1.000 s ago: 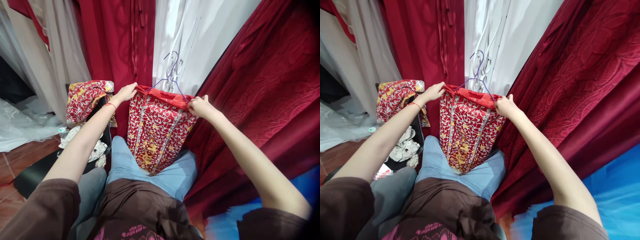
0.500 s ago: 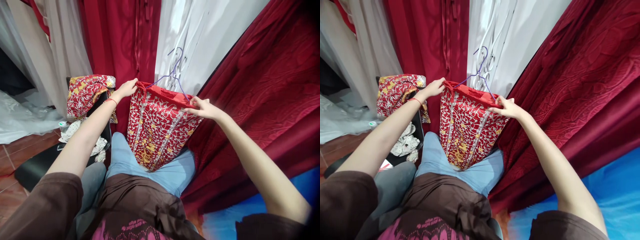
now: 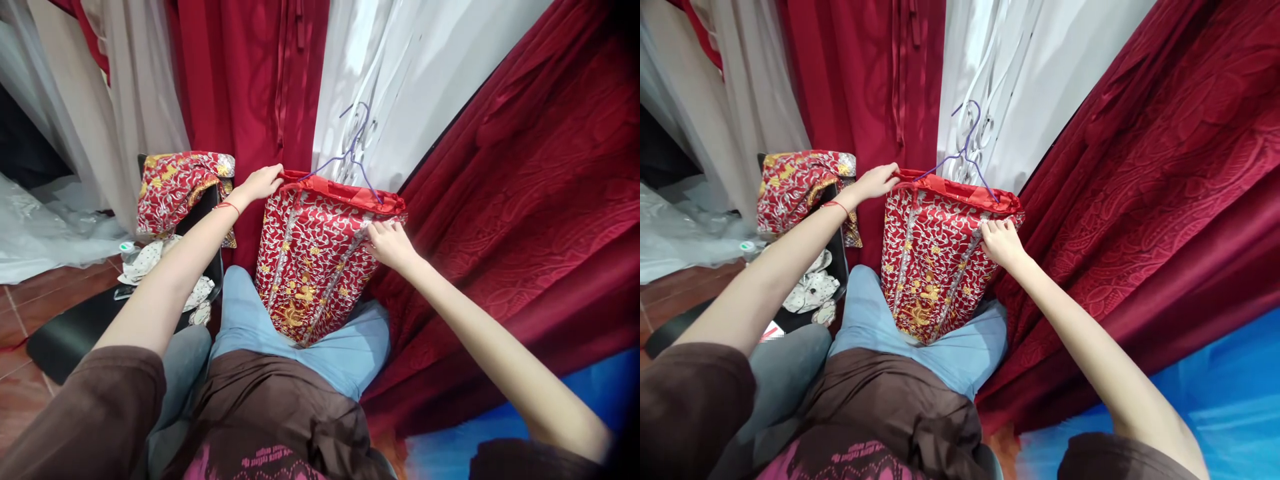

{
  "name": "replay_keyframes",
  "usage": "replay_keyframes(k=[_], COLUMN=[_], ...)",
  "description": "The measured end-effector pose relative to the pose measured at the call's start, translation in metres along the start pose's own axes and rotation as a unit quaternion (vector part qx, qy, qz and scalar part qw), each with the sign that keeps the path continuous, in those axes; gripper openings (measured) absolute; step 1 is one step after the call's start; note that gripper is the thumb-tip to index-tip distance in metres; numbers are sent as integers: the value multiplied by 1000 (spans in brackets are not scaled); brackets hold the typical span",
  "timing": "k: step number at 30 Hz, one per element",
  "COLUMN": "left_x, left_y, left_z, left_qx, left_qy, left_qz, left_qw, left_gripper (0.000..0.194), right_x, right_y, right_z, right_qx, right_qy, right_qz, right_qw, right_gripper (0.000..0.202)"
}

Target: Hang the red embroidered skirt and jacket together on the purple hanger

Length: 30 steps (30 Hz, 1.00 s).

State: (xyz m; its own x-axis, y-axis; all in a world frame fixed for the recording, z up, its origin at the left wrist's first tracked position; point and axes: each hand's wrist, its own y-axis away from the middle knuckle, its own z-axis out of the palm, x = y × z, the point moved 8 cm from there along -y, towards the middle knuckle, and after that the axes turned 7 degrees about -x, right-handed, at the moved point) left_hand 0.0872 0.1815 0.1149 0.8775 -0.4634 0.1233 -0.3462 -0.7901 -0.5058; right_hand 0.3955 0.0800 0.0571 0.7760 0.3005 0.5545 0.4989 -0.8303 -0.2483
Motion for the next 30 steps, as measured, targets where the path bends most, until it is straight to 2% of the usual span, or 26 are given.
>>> replay_keyframes(k=[3,5,9,12,17,20,23,27,30], left_x=[-1,-1,0,-1,-7,-11,-12,-9,-7], left_y=[0,0,2,2,2,1,1,-1,-1], left_z=[0,0,0,1,3,4,3,2,1], left_qx=[1,2,6,5,16,15,10,4,1], left_qy=[5,3,-2,0,22,48,70,66,64], left_qz=[7,12,23,26,20,14,15,18,21], left_qw=[1000,1000,1000,1000,999,999,997,998,998], left_gripper=[30,30,29,27,25,23,21,22,23], right_x=[14,29,53,51,28,23,34,53,64], right_y=[-7,-16,-35,-36,-15,-4,0,-10,-27], right_z=[-16,-22,-10,-4,-5,-11,-21,-32,-31], right_qx=[73,98,49,40,62,70,73,9,-100], right_qy=[2,6,16,30,48,-7,-106,-239,-255], right_qz=[64,96,94,50,22,9,13,27,87], right_qw=[995,991,994,997,997,997,992,971,958], right_gripper=[43,44,36,39,40,38,32,29,48])
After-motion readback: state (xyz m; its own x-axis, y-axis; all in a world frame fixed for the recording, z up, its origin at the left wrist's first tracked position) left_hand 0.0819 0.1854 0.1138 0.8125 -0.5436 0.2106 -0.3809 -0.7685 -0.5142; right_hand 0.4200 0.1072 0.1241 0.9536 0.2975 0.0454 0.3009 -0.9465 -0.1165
